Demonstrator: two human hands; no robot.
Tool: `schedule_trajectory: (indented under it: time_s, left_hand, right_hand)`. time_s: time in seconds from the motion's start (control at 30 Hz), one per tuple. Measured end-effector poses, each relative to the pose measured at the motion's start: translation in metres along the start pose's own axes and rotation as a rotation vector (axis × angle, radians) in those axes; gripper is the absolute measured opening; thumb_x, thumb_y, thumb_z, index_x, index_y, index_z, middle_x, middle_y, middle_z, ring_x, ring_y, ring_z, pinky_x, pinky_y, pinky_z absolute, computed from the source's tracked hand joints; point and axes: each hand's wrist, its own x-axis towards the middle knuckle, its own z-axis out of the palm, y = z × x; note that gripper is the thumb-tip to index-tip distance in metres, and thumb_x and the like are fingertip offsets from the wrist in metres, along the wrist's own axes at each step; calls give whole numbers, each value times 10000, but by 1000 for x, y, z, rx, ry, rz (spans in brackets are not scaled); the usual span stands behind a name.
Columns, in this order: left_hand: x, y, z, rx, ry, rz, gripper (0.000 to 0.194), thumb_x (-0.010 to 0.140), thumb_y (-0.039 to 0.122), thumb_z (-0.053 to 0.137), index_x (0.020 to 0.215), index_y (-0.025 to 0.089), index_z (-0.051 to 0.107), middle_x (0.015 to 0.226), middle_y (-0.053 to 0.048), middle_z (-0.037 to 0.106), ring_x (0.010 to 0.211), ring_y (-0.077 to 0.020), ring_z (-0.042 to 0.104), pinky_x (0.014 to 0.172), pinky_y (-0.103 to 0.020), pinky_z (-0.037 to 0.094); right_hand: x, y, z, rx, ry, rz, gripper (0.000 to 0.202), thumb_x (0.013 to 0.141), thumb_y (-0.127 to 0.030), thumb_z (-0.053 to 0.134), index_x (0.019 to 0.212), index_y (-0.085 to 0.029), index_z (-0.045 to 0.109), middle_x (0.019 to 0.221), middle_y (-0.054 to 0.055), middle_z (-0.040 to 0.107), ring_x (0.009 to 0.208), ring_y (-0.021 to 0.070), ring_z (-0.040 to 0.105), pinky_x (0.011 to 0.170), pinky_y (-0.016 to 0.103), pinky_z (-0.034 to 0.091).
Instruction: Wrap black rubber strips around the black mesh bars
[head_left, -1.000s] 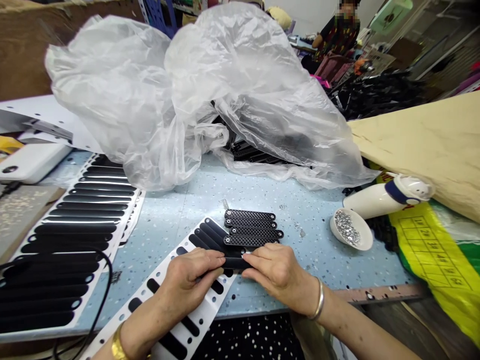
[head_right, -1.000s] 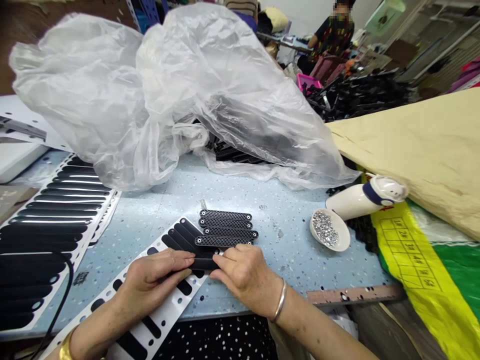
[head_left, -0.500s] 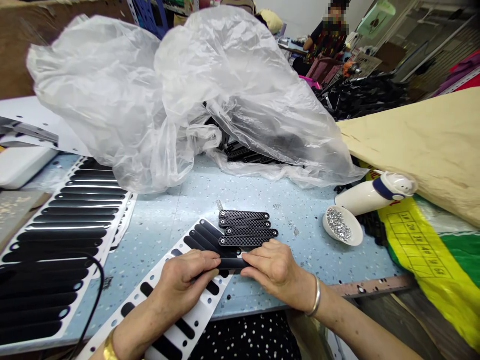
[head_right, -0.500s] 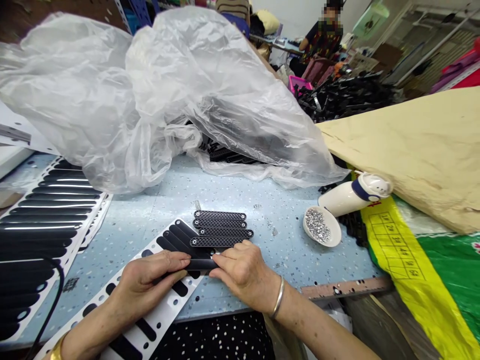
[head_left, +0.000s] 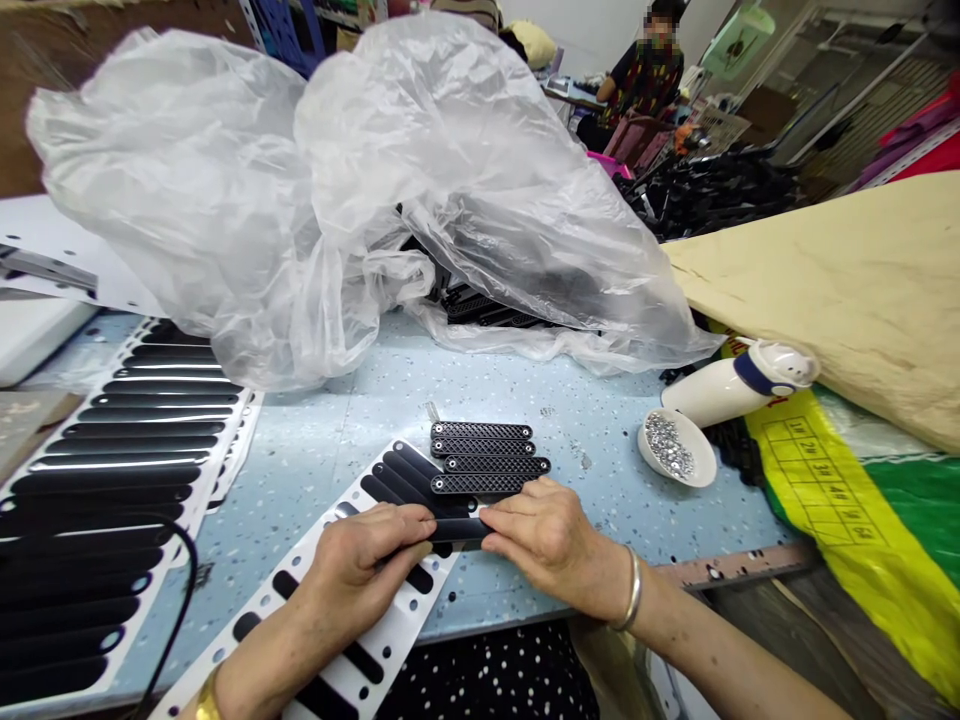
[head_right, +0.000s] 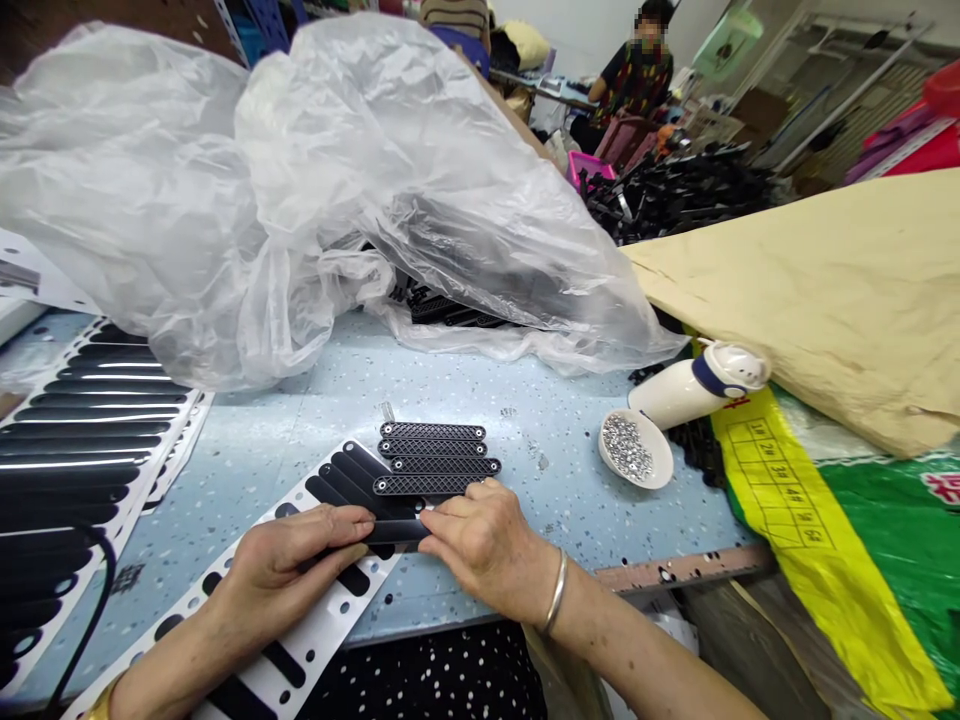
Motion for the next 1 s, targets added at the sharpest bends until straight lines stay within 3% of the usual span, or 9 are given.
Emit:
schedule_trajectory:
  time_s: [0.3,0.57,0.77,0.9,1.0]
  left_hand:
    - [2,1,0,12,9,4,195,853,128,634,980,246,725,950,13,773,796,-138,736,738,-229,610]
    - [4,4,-1,14,6,14,170,867,152,619,966,233,730,925,3,774,755,-137,735,701,-222,615]
    - [4,5,-2,60,11,17,160,873,160,612,962,227,726,924,7,775,764,-133,738,709,-216,616]
    - [4,3,-1,122,7,43,169,874,175,602,993,235,707,934,8,773,798,-140,741,723,-220,616]
    - [3,1,0,188,26,57,186,887,208,583,1043,223,683,925,-10,773,794,-155,745,713,-236,623]
  right_hand:
    - [-6,2,-1,96,27,56,173,950,-287,593,991,-177,720,859,34,760,714,170,650,673,328,448]
    - [-10,0,2,-11,20,24,182,952,-202,569,1080,-167,694,959,67,755,724,181,614,661,337,439]
    - [-15,-7,-11,-26,142,-1,212,914,-172,621,1119,-130,659,1085,97,730,810,220,628,669,370,473]
    - [-38,1,-30,35,351,202,139,890,-110,615,1006,-132,688,834,86,719,711,194,630,616,332,493]
    - [-58,6,-25,198,393,420,81,859,-118,625,873,-146,699,677,36,643,568,148,589,519,280,477]
